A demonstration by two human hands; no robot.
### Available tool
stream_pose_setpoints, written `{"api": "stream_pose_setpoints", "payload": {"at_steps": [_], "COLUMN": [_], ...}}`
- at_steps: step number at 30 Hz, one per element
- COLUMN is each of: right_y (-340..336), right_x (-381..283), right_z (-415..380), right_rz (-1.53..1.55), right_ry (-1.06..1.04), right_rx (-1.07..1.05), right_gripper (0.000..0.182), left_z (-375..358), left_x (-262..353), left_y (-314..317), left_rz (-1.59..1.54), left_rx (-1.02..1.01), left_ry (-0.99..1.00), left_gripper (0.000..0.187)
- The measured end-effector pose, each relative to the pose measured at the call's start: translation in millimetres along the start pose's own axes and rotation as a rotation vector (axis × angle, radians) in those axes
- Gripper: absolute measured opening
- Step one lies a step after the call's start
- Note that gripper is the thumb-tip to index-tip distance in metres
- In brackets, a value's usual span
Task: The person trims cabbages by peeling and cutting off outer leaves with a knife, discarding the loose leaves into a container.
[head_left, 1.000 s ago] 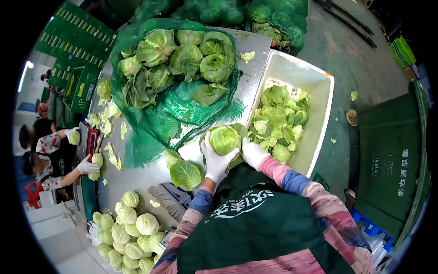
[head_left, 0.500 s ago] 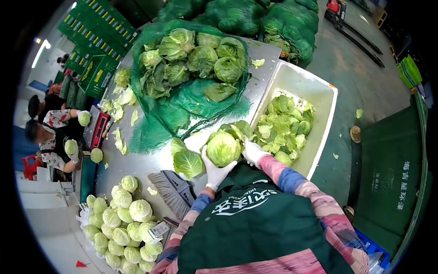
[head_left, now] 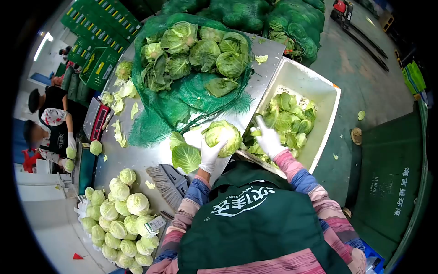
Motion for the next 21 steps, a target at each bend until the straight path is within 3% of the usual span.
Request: {"api": "stream_pose_setpoints", "payload": {"at_steps": [1,2,4,7,10,11,12,14,16,18,20,21], "right_y": [14.7,28.8,35.5,35.5,44.0,46.6,56.7,76.3,45.8,24.7,20.2,33.8], "right_x": [-8.2,-15.7,-47.3,-78.1,-85.5,-81.5,-70.9,-17.8,6.5,25.7,7.4,-2.4], "right_z": [1.1,3.2,-0.7,1.4,13.3,18.7,31.2,72.5,70.4,64.7,47.7,40.0], "right_rz": [-0.035,0.041,-0.043,-0.292,-0.283,-0.26,-0.26,-0.016,0.079,-0.044,-0.063,0.011], "right_ry": [-0.13,-0.343,-0.425,-0.319,-0.383,-0.302,-0.302,-0.06,0.117,0.155,0.132,0.043], "right_rx": [-0.041,0.102,-0.035,-0.253,-0.238,-0.267,-0.268,-0.259,-0.176,-0.044,-0.085,-0.124], "right_gripper": [0.059,0.061,0.069,0.079,0.078,0.066,0.066,0.051,0.04,0.044,0.056,0.056], "left_z": [6.9,8.0,7.0,8.1,5.9,6.2,4.2,-3.8,-19.0,-21.5,-31.1,-31.0], "left_x": [-1.4,-7.8,-5.1,0.5,2.1,-0.6,-2.0,3.0,11.8,2.7,-13.4,-17.8], "left_y": [-4.4,-8.0,-6.9,-9.0,-10.3,-16.6,-20.7,-21.9,-27.6,-39.9,-49.8,-51.6], "left_rz": [0.134,0.134,-0.008,0.058,-0.034,-0.033,0.06,0.155,0.14,0.037,-0.169,-0.178], "left_rx": [-0.042,-0.04,-0.053,-0.067,-0.106,-0.106,-0.191,-0.274,-0.204,-0.093,0.138,0.185], "left_ry": [0.036,0.036,-0.116,-0.082,-0.169,-0.168,-0.092,-0.008,-0.049,-0.155,-0.444,-0.446], "left_gripper": [0.065,0.065,0.066,0.071,0.075,0.075,0.077,0.079,0.083,0.079,0.072,0.071]}}
Point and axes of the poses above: each hand's wrist, its own z-axis towards the middle knuckle, its own y-axis out of the palm, x = y × z, the point moved 8 cm from there along z, towards the middle knuckle, and after that the axes turned 4 degrees about y, right-handed, at the moved point
